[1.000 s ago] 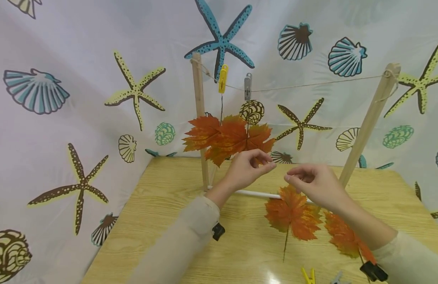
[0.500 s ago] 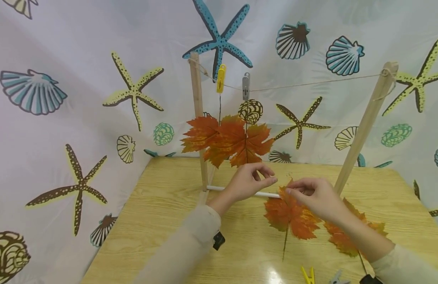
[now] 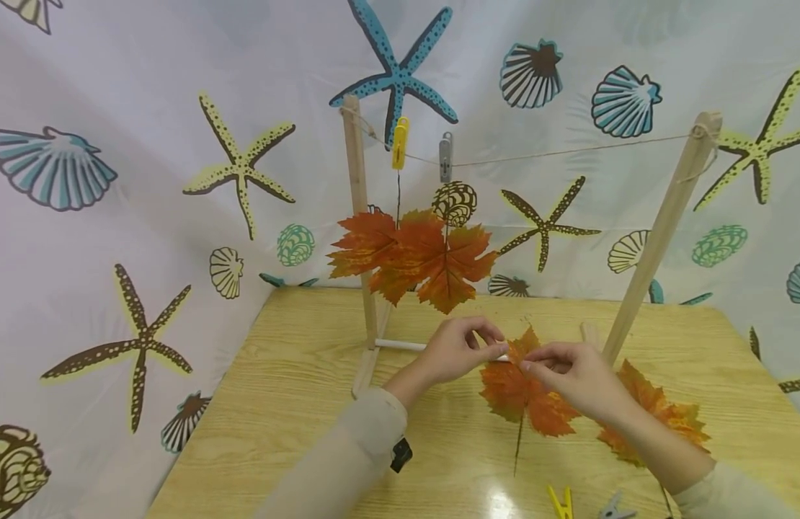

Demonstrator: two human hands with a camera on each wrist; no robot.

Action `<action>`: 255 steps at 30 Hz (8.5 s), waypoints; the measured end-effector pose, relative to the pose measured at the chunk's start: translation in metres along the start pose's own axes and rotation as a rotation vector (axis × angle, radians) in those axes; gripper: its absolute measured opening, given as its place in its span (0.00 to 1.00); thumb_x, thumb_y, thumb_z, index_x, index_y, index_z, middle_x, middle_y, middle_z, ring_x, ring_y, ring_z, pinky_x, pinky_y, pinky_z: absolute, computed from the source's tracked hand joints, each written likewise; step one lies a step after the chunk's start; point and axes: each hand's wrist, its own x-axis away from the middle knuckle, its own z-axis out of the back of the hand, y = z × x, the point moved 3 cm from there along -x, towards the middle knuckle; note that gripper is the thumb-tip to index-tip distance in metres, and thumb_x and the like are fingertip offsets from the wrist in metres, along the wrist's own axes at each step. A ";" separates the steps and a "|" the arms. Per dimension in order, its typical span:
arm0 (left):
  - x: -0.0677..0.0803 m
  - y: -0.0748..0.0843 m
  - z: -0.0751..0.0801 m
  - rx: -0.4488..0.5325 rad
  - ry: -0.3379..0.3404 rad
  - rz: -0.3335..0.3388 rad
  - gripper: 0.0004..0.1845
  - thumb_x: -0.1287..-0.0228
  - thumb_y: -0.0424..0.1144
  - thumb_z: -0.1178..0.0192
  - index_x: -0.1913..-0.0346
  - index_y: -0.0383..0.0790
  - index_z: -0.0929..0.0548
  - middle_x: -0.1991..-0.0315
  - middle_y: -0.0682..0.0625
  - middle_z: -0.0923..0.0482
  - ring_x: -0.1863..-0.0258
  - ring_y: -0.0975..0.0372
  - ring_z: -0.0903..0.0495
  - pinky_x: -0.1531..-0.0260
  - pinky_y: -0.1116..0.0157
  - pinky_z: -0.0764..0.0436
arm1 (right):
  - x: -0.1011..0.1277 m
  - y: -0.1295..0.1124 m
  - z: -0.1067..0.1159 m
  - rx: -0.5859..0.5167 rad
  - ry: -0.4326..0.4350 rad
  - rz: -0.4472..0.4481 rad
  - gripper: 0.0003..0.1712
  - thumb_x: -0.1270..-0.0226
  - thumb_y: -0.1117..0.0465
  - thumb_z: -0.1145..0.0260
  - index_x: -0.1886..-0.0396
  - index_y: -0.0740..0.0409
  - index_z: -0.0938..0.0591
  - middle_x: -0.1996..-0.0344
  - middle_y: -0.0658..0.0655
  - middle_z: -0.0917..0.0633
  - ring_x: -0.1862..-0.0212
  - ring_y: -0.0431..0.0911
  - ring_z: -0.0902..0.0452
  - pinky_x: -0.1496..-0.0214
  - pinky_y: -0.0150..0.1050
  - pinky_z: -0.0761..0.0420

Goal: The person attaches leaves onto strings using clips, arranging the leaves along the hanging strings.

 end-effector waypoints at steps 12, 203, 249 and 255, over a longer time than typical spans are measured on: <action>0.004 -0.003 -0.006 0.002 -0.020 0.002 0.08 0.33 0.49 0.34 0.57 0.51 0.14 0.64 0.57 0.17 0.73 0.64 0.24 0.74 0.69 0.23 | 0.004 0.003 -0.004 -0.003 -0.001 -0.026 0.18 0.29 0.54 0.34 0.50 0.65 0.15 0.58 0.61 0.11 0.64 0.41 0.15 0.66 0.35 0.15; 0.027 -0.040 -0.108 -0.697 -0.371 -0.354 0.05 0.37 0.50 0.34 0.62 0.62 0.09 0.64 0.64 0.24 0.67 0.77 0.25 0.66 0.80 0.27 | 0.092 0.073 -0.070 0.430 -0.020 -0.361 0.30 0.43 0.58 0.28 0.93 0.49 0.39 0.92 0.42 0.46 0.85 0.37 0.57 0.82 0.30 0.52; 0.019 -0.014 -0.084 -0.479 -0.201 -0.213 0.08 0.29 0.46 0.38 0.56 0.52 0.10 0.60 0.62 0.15 0.63 0.73 0.20 0.68 0.78 0.26 | 0.077 0.034 -0.030 0.475 0.152 -0.049 0.13 0.37 0.56 0.28 0.78 0.52 0.22 0.87 0.43 0.28 0.86 0.33 0.39 0.82 0.29 0.35; 0.015 -0.013 -0.075 -0.348 -0.191 -0.145 0.09 0.29 0.44 0.38 0.55 0.49 0.11 0.60 0.61 0.15 0.68 0.75 0.24 0.71 0.77 0.26 | 0.071 0.030 -0.028 0.478 0.218 0.020 0.14 0.38 0.58 0.27 0.79 0.50 0.23 0.88 0.42 0.31 0.86 0.31 0.42 0.83 0.28 0.37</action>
